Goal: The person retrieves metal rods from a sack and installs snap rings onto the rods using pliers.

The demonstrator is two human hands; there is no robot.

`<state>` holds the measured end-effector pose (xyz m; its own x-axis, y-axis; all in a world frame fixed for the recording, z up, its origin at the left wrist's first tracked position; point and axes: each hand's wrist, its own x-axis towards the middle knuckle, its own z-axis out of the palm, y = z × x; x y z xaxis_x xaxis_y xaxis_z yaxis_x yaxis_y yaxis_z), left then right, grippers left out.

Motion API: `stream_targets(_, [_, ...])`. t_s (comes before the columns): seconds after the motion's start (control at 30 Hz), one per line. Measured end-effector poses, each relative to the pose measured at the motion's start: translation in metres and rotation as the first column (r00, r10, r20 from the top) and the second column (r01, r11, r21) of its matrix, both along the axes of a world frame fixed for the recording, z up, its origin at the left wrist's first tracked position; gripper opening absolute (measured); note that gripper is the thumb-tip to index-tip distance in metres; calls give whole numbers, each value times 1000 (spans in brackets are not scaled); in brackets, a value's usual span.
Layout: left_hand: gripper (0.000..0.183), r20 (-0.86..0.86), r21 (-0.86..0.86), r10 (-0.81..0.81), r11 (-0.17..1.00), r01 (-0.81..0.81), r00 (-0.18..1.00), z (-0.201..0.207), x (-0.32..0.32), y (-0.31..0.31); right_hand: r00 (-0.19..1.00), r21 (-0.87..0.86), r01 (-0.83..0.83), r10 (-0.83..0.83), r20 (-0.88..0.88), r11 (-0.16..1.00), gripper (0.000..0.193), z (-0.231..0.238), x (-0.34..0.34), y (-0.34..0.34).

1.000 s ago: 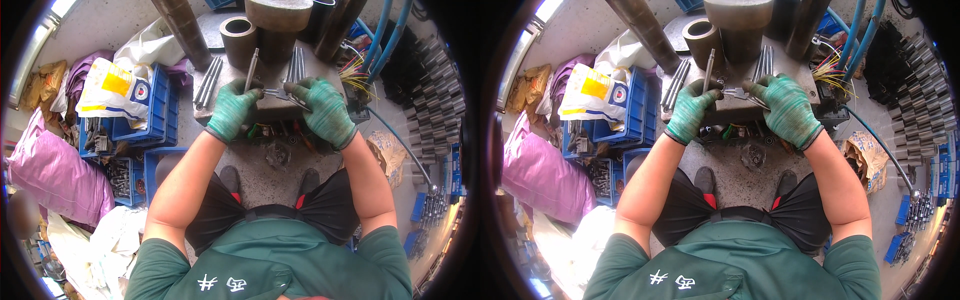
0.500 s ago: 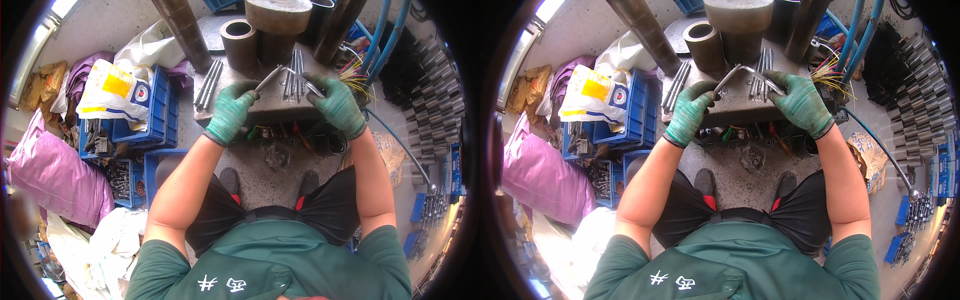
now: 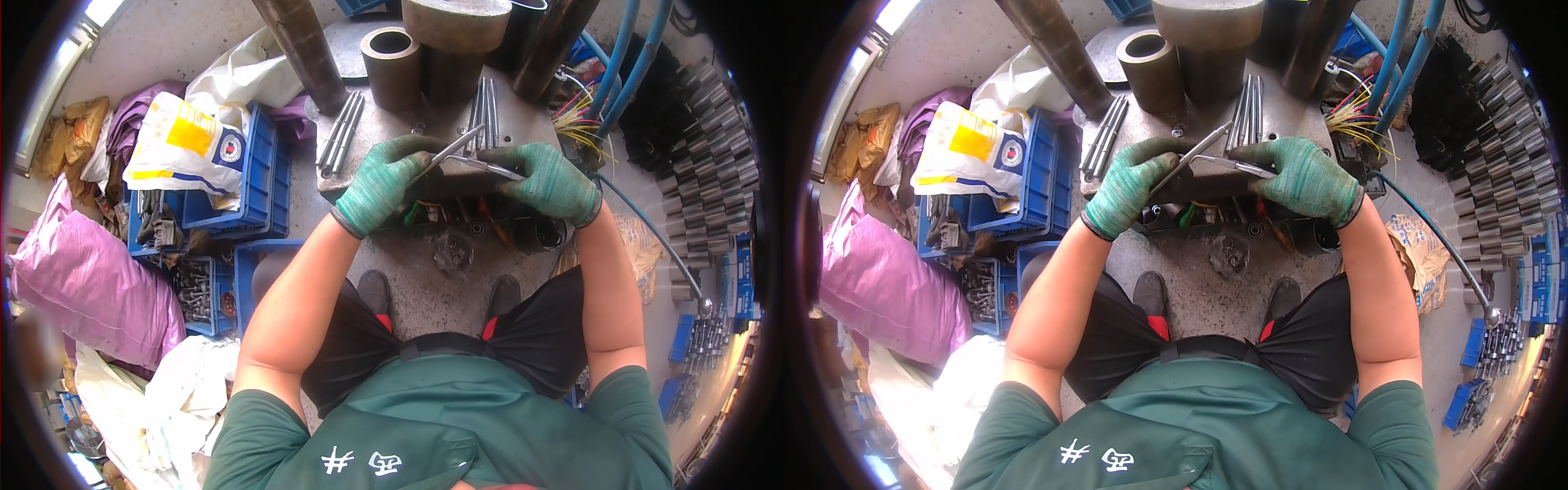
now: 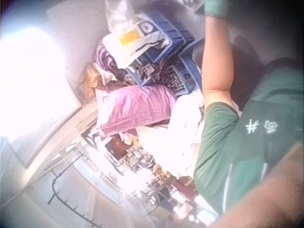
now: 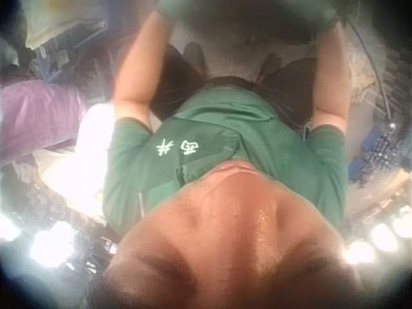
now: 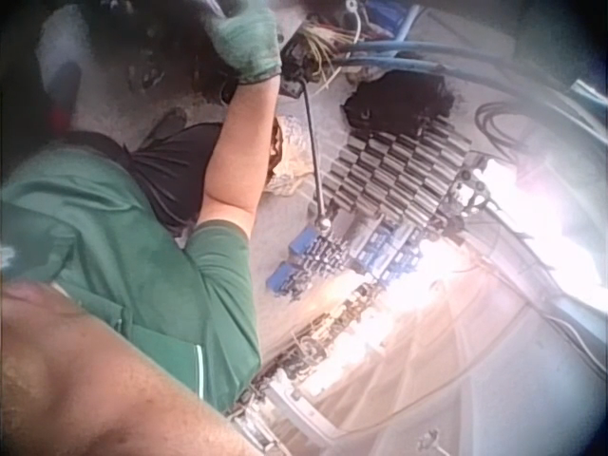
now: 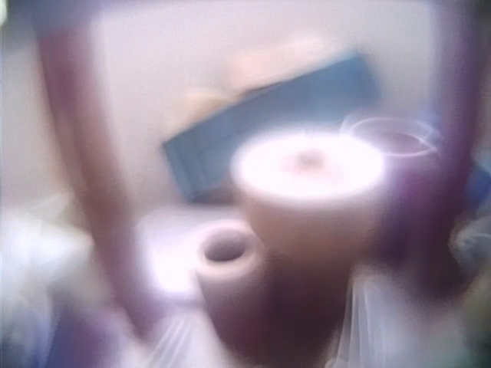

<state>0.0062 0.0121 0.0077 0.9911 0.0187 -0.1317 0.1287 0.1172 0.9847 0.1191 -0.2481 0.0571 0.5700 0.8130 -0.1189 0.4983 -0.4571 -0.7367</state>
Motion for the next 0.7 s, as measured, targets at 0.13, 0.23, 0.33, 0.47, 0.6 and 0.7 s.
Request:
stream_targets(0.13, [39, -91, 57, 37, 998, -32, 995, -4, 1, 2, 999, 15, -32, 31, 44, 999, 55, -5, 2, 0])
stream_targets(0.23, [40, -77, 112, 19, 994, -11, 997, -7, 3, 1, 997, 34, -53, 51, 54, 998, 55, -6, 3, -3])
stream_targets(0.33, [40, -98, -4, -8, 1000, 8, 995, -6, 4, 1, 998, 14, -49, 49, 46, 999, 55, -4, 2, 0])
stream_targets(0.47, [37, -134, -118, -64, 992, 48, 989, -5, 2, 3, 990, 20, -92, 89, 108, 996, 54, -6, 4, -2])
stream_targets(0.6, [33, -184, -267, -89, 963, 38, 979, -14, 5, 5, 995, 40, -84, 81, 65, 996, 55, -4, 2, -1])
stream_targets(0.7, [35, -217, -353, -116, 935, 33, 969, -15, 7, 8, 997, 90, -53, 48, 53, 995, 56, -5, -3, 2])
